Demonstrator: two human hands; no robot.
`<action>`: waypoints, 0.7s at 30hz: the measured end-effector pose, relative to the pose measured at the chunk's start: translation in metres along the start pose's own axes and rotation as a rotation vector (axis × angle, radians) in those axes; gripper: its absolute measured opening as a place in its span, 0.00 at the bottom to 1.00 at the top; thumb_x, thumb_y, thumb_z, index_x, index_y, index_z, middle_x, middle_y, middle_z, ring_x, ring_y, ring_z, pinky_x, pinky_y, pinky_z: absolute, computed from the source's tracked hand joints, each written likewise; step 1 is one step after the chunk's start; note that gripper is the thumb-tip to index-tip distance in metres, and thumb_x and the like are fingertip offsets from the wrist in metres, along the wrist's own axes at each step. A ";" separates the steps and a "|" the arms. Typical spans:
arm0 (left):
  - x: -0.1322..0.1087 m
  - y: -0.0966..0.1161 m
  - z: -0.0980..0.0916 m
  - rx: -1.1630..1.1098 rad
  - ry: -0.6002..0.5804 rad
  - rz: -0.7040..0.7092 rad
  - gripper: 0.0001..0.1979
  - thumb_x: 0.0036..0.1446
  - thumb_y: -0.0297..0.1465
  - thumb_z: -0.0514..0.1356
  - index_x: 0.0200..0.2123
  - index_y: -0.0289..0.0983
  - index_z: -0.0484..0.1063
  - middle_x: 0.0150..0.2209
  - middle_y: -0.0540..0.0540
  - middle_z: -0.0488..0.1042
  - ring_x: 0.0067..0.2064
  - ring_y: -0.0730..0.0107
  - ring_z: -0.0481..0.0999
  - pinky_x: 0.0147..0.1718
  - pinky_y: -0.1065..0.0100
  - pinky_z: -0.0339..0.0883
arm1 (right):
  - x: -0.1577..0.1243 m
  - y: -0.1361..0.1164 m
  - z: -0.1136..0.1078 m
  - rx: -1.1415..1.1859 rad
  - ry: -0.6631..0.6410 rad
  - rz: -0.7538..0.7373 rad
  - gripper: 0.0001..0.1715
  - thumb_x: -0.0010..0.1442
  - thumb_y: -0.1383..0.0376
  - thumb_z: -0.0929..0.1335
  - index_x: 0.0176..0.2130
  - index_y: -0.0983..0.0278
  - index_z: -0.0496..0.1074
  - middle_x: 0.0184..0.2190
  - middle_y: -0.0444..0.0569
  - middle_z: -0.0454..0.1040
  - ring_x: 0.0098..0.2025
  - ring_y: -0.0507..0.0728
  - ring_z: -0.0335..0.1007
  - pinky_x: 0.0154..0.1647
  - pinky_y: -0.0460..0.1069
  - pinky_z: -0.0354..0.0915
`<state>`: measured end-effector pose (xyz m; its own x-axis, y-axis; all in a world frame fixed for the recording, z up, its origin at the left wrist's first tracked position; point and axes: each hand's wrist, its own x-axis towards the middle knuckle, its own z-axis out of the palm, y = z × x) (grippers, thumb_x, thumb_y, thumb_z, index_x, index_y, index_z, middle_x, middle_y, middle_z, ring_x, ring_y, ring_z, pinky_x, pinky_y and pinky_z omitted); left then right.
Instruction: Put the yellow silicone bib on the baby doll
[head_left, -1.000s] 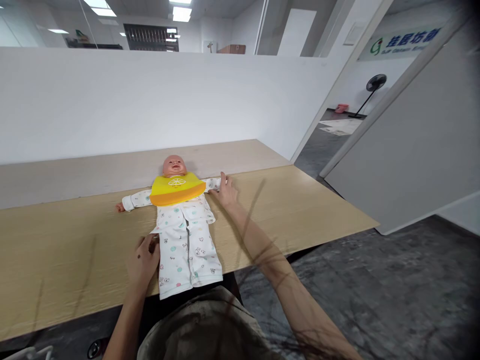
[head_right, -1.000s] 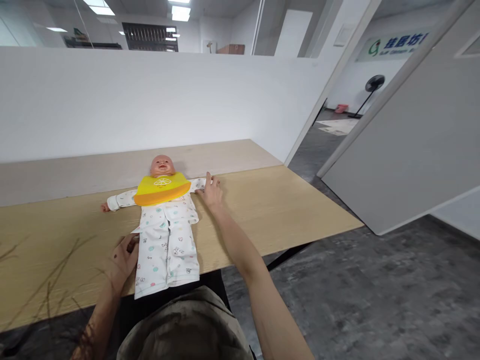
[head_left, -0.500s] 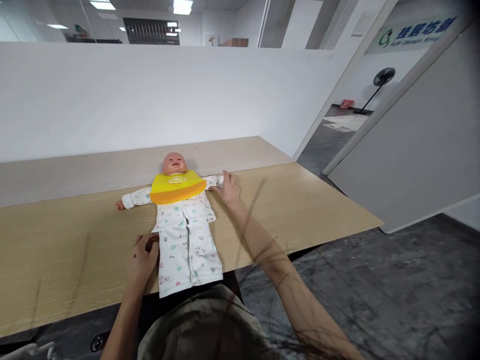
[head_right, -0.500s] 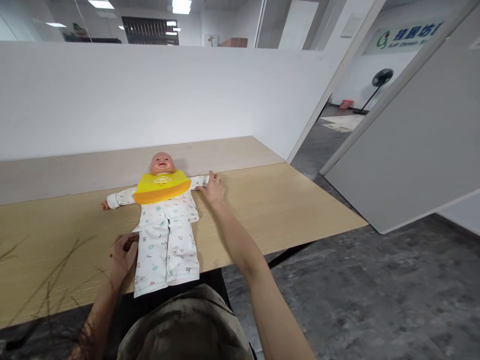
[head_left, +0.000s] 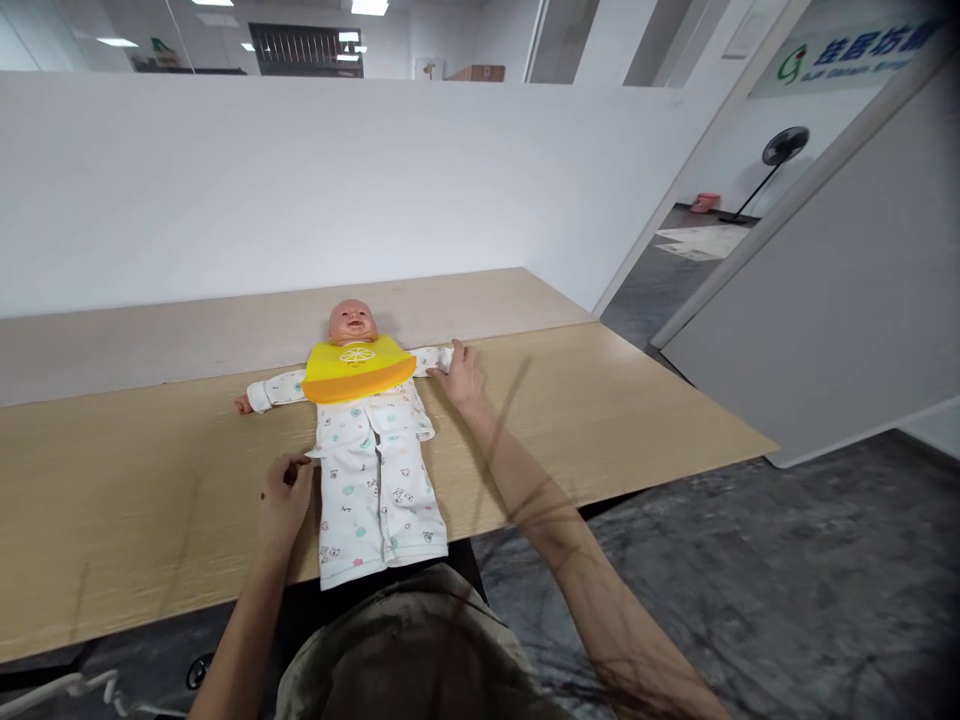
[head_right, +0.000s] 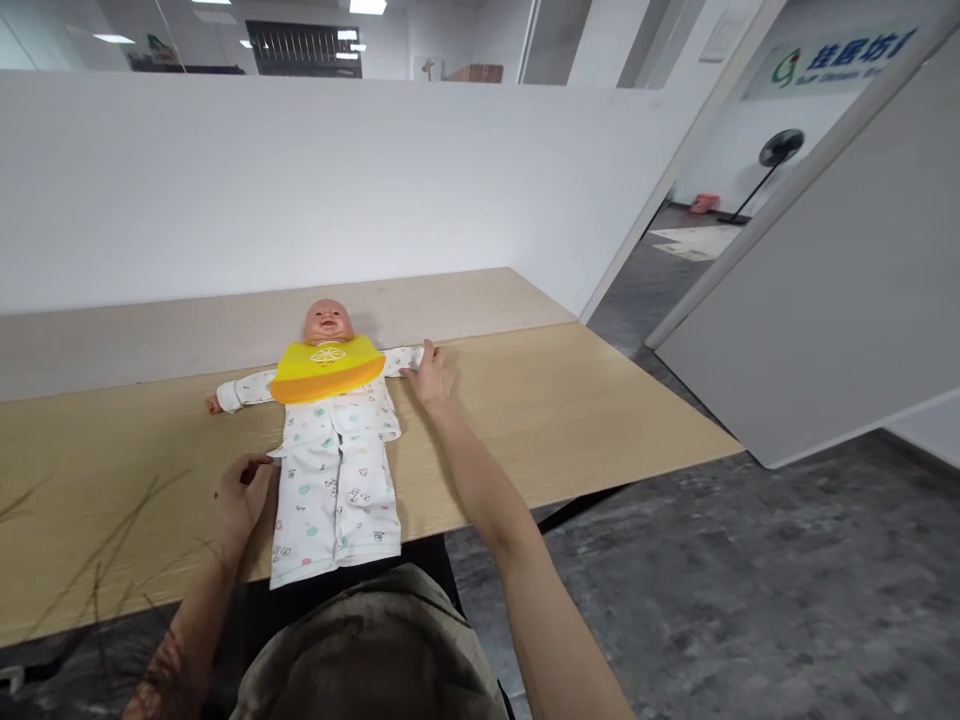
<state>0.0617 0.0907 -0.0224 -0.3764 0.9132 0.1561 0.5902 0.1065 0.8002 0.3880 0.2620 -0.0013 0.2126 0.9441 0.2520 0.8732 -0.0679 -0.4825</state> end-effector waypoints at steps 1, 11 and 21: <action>0.004 0.002 -0.001 -0.018 0.016 -0.027 0.07 0.59 0.32 0.56 0.34 0.37 0.74 0.32 0.49 0.74 0.37 0.64 0.74 0.42 0.62 0.69 | -0.001 0.002 0.000 -0.001 0.006 -0.007 0.42 0.65 0.55 0.71 0.68 0.64 0.52 0.61 0.63 0.60 0.52 0.62 0.66 0.44 0.50 0.61; 0.104 0.020 0.016 0.070 0.010 -0.056 0.06 0.56 0.28 0.57 0.31 0.34 0.74 0.32 0.46 0.76 0.39 0.62 0.74 0.43 0.62 0.65 | -0.008 0.001 0.006 -0.020 -0.014 -0.214 0.12 0.68 0.66 0.62 0.48 0.67 0.71 0.50 0.55 0.74 0.47 0.58 0.68 0.43 0.48 0.60; 0.133 0.006 0.032 0.012 0.199 0.012 0.12 0.52 0.23 0.56 0.41 0.36 0.69 0.36 0.41 0.76 0.42 0.55 0.77 0.46 0.54 0.68 | -0.010 -0.006 0.025 0.011 -0.100 -0.289 0.15 0.66 0.67 0.63 0.47 0.65 0.76 0.47 0.54 0.79 0.45 0.58 0.74 0.43 0.48 0.61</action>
<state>0.0376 0.2257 -0.0153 -0.5025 0.8187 0.2780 0.6034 0.1018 0.7909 0.3699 0.2608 -0.0218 -0.0885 0.9511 0.2960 0.8865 0.2107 -0.4120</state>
